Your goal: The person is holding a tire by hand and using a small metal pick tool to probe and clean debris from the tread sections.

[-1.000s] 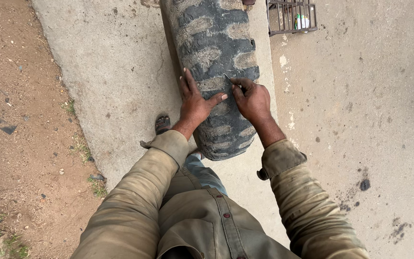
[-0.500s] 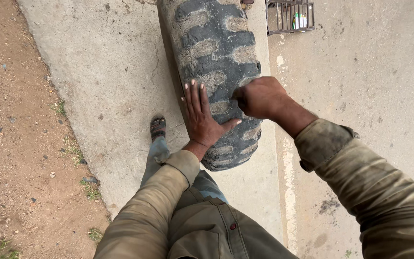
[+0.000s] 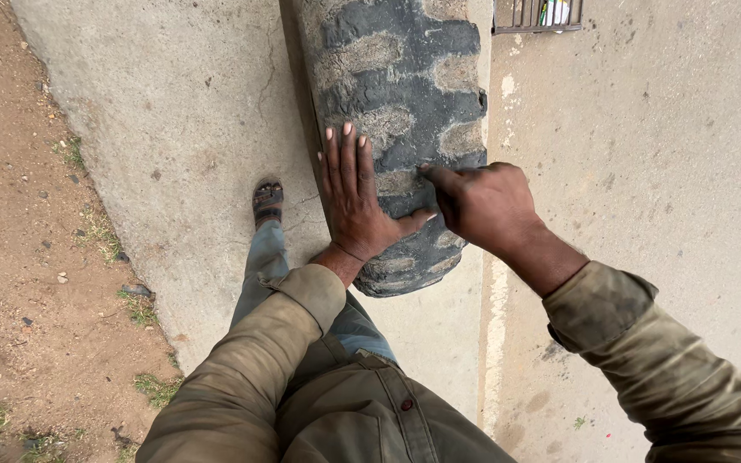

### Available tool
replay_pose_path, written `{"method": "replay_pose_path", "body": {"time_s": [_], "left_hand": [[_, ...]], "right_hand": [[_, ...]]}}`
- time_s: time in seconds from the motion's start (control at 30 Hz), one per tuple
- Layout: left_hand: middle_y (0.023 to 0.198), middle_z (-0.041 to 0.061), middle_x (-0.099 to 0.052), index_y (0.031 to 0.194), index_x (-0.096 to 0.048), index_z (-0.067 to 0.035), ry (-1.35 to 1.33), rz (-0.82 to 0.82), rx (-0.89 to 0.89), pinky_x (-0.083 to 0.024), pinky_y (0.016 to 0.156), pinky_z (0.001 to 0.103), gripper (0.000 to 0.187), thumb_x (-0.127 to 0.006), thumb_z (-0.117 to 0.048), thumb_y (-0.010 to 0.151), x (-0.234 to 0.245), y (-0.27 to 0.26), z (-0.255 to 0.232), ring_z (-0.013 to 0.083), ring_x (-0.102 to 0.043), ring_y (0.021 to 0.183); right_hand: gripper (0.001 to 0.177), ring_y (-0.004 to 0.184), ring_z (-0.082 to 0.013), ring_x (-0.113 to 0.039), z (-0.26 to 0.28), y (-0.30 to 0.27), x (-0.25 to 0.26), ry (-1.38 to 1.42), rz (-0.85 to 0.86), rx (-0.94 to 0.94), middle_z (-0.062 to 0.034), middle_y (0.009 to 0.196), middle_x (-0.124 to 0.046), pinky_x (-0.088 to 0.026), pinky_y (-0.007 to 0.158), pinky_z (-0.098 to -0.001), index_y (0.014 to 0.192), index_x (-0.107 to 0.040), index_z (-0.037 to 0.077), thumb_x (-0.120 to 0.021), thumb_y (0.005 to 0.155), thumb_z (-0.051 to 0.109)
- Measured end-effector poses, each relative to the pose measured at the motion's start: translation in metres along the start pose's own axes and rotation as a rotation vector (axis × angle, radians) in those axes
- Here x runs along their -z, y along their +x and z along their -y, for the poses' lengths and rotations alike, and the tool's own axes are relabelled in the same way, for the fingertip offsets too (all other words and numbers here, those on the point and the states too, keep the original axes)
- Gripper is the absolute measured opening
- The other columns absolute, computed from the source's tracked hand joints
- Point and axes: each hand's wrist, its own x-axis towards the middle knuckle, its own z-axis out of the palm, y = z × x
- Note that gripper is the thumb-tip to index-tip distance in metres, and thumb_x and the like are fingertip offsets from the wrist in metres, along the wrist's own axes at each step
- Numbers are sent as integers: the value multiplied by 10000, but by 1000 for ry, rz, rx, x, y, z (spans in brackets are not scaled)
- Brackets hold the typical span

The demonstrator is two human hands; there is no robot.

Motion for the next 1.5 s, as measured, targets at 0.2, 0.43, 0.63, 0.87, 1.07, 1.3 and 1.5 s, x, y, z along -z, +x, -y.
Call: {"method": "replay_pose_path", "body": {"time_s": [0.2, 0.43, 0.63, 0.87, 1.07, 1.3, 1.5], "left_hand": [[1720, 222, -179, 1648, -144, -26, 16, 20, 60, -172, 1319, 649, 1197, -711, -766, 897, -2, 12, -5, 446, -130, 1625], [1719, 222, -196, 1646, -167, -25, 3, 50, 100, -152, 1327, 628, 1076, -726, -620, 944, 0, 21, -7, 443, -134, 1626], [1720, 233, -182, 1651, -152, -25, -21, 35, 54, -134, 1327, 645, 1011, -659, -597, 988, -4, 25, -4, 456, -125, 1628], [1751, 234, -171, 1675, -176, -14, -80, 82, 43, -137, 1353, 658, 797, -367, -528, 1098, -6, 27, -1, 462, -119, 1656], [1744, 226, -171, 1668, -180, -13, -72, 88, 53, -126, 1336, 671, 783, -292, -539, 1098, -12, 31, 1, 456, -119, 1646], [1735, 245, -152, 1668, -155, -3, -89, 42, -8, -123, 1338, 684, 766, -269, -525, 1120, -9, 11, 5, 472, -105, 1644], [1725, 258, -150, 1659, -152, 2, -134, 21, -32, -134, 1335, 678, 743, -311, -493, 1129, 3, -8, 11, 478, -119, 1639]], "right_hand": [[445, 411, -98, -589, 42, 13, -9, -227, -28, -219, -1, 589, -677, -459, 418, -294, 1312, -689, 147, -703, 923, 365], [366, 506, -154, -638, 53, 8, -54, 87, -492, -419, -30, 688, -705, -500, 516, -326, 1318, -715, 152, -703, 953, 161], [309, 550, -175, -675, 52, 11, -68, 229, -660, -472, -60, 780, -759, -525, 550, -330, 1257, -753, 156, -715, 952, 135], [247, 597, -169, -711, 48, 16, -77, 302, -762, -493, -83, 832, -775, -542, 561, -317, 1256, -756, 140, -713, 1013, 151], [213, 544, -151, -692, 5, 14, -22, 277, -485, -304, -58, 842, -792, -532, 512, -312, 1212, -786, 188, -724, 1009, 206], [214, 680, -172, -732, -19, 53, 40, -158, 215, -35, -7, 815, -802, -576, 613, -360, 1113, -803, 310, -721, 932, 231], [166, 852, -127, -786, -41, 42, 17, 642, 96, -26, -4, 1000, -820, -622, 775, -332, 1045, -820, 189, -773, 886, 201]]}}
